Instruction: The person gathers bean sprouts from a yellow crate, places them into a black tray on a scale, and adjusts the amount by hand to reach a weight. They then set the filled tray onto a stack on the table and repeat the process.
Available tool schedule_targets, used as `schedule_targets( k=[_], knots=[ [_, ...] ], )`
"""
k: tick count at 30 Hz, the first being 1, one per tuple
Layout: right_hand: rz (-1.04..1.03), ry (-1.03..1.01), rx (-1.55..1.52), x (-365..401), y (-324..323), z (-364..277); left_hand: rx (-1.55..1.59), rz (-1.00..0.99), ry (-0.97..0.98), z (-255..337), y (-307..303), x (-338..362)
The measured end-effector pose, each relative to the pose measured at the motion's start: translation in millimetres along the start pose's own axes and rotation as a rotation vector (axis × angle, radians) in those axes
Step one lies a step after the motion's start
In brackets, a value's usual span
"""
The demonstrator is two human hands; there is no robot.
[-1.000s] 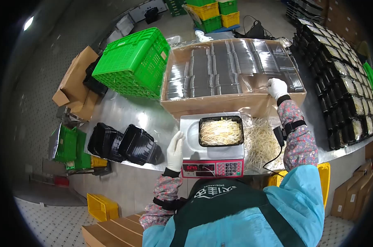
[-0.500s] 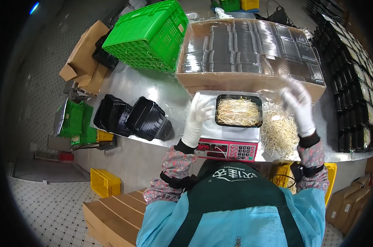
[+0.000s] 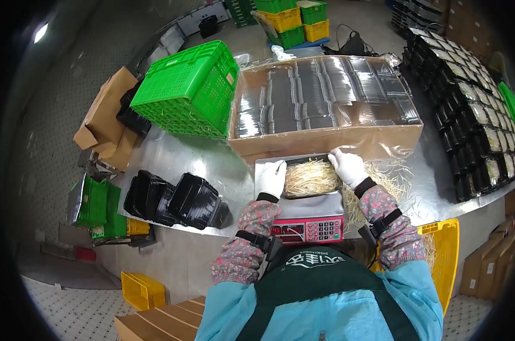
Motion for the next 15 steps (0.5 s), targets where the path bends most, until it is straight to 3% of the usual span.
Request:
schedule_targets(
  k=[3, 6, 9, 15],
  knots=[
    [-0.108, 0.122, -0.145, 1, 9, 9, 0.157, -0.051, -0.022, -14, 12, -2],
    [-0.139, 0.192, -0.533, -1, 38, 26, 0.451, -0.098, -0.162, -22, 16, 0],
    [-0.328, 0.331, -1.029, -6, 68, 35, 0.699, -0.076, -0.274, -31, 26, 5],
    [-0.376, 0.401, -1.003, -12, 78, 40, 1.089, 0.11, -0.408, -55, 59, 15]
  ],
)
Point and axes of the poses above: each hand's wrist, its own x-axis away from the middle knuckle, its own y-axis out of the palm, z = x × y, the point moved 5 cm from there along -x, towards the middle knuckle, and after that the axes turned 12 degrees about y, right-handed, at the moved point
